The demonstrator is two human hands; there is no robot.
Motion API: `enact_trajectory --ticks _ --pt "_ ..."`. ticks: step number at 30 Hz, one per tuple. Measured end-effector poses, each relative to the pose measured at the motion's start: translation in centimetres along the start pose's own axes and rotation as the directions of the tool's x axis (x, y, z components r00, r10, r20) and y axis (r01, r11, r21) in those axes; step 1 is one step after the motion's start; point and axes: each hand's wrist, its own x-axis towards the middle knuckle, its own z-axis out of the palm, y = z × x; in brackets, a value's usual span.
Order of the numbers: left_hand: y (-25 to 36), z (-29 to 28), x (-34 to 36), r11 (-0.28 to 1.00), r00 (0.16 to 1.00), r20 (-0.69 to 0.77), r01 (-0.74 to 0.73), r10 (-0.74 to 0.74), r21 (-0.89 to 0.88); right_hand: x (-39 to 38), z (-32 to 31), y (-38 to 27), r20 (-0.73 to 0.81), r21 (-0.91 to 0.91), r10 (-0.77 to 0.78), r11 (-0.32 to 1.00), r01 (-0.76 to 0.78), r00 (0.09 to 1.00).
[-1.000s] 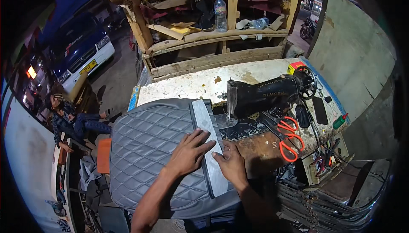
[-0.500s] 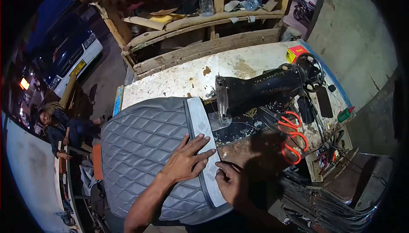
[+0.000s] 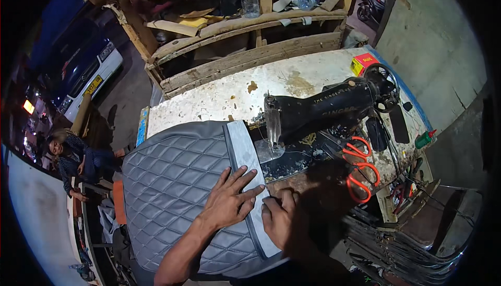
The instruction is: The person cuts fabric pieces with scissors and moves to a sewing machine. They sew the fabric strips together, attach them to a quilted seat cover using the sewing machine, and trim excess edges with scissors.
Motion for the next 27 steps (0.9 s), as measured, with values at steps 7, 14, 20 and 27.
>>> enact_trajectory --ticks 7,14,20,27 --pt "-3.4 -0.3 0.4 0.847 0.976 -0.22 -0.117 0.0 -0.519 5.4 3.3 1.9 0.066 0.009 -0.154 0.988 0.153 0.986" --pt "-14.8 -4.9 11.1 0.931 0.904 -0.24 0.32 -0.355 -0.174 5.4 3.6 1.4 0.1 -0.16 -0.258 0.949 0.271 0.961" --pt "-17.5 -9.6 16.5 0.941 0.778 0.555 0.336 -0.295 0.03 5.4 3.9 1.9 0.166 -0.131 -0.236 0.957 0.258 0.958" --pt "-18.4 -10.8 18.3 0.828 0.811 0.582 0.37 -0.066 -0.421 5.5 3.8 2.3 0.202 -0.119 -0.196 0.968 0.222 0.96"
